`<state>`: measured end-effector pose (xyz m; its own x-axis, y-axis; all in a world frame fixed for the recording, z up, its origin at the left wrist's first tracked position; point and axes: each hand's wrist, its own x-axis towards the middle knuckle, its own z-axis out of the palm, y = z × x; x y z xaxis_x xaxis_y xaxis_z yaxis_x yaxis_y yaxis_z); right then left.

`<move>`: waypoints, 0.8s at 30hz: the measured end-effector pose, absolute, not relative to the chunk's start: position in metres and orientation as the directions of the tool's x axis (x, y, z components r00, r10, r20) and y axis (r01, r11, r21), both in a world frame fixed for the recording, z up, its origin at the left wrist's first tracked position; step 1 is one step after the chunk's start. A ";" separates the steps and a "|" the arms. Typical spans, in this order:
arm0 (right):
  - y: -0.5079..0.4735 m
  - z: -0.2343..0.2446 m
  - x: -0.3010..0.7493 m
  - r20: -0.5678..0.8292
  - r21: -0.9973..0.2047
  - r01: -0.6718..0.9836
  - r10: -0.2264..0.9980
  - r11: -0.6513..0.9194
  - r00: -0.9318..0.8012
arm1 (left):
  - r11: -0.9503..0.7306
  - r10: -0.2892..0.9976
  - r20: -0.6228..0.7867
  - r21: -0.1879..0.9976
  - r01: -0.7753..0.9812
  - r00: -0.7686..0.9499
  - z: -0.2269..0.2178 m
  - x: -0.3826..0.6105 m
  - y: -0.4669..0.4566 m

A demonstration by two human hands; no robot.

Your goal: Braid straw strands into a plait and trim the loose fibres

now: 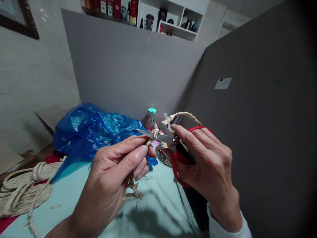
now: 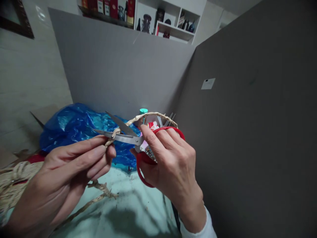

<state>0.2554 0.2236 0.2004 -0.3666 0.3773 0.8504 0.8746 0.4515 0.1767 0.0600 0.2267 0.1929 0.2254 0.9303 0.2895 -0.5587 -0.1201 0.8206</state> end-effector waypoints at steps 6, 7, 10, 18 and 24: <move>0.224 0.199 0.256 0.852 0.217 0.873 0.351 0.436 -0.388 | -0.139 0.944 0.282 0.814 -0.563 0.174 0.193 0.061 0.226; 0.224 0.199 0.256 0.855 0.224 0.870 0.341 0.439 -0.391 | -0.144 0.944 0.283 0.813 -0.564 0.168 0.193 0.062 0.226; 0.227 0.198 0.256 0.860 0.248 0.861 0.308 0.445 -0.407 | -0.139 0.948 0.272 0.821 -0.554 0.165 0.194 0.061 0.226; 0.232 0.189 0.259 0.882 0.088 0.846 0.354 0.526 -0.312 | -0.206 0.927 0.330 0.842 -0.498 0.176 0.189 0.060 0.228; 0.229 0.195 0.246 0.649 -0.748 0.282 0.751 0.601 0.119 | -0.493 0.851 0.516 0.848 -0.193 0.093 0.178 0.061 0.232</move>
